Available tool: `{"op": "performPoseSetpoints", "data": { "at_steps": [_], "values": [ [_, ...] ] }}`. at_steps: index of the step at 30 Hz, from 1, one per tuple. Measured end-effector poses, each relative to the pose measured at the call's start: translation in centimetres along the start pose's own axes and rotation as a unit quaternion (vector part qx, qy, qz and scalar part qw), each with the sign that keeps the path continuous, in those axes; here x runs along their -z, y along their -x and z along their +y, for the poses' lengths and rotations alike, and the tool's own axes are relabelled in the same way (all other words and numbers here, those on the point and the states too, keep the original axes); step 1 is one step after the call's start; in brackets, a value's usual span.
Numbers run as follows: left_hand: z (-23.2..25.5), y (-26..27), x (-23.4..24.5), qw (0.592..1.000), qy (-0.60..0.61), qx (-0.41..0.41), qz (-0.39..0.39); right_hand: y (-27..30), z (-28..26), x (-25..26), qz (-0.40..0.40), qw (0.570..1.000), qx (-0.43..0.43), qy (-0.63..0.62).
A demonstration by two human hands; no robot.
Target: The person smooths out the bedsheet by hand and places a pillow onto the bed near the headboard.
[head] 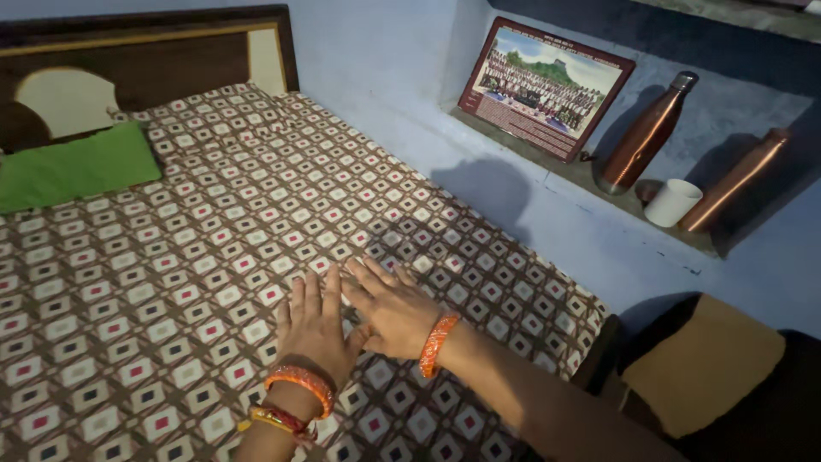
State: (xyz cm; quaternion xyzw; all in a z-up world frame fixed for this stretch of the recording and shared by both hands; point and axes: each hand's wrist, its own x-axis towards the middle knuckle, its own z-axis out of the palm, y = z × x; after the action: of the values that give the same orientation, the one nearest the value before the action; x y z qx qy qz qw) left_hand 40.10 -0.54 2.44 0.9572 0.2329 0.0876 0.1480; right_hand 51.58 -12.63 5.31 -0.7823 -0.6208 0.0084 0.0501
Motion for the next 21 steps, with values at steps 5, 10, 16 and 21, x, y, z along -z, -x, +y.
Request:
{"op": "performPoseSetpoints", "data": {
  "at_steps": [5, 10, 16, 21],
  "values": [
    [0.7, -1.4, -1.0, 0.999, -0.014, -0.017, 0.036, -0.2, 1.6, 0.3, 0.020, 1.000, 0.003, -0.008],
    [1.7, -3.1, -1.4, 1.000, -0.021, -0.005, 0.010, -0.3, 3.3, 0.2, 0.014, 1.000, -0.012, -0.007],
    [2.9, -4.6, -2.6, 1.000, -0.027, -0.011, -0.007, -0.1, 5.4, -0.7, 0.018, 1.000, -0.011, 0.003],
    [4.4, -5.0, -3.9, 1.000, -0.013, -0.022, -0.007, 1.2, 7.2, -1.9, 0.036, 0.998, -0.021, -0.041]
  ]
}}
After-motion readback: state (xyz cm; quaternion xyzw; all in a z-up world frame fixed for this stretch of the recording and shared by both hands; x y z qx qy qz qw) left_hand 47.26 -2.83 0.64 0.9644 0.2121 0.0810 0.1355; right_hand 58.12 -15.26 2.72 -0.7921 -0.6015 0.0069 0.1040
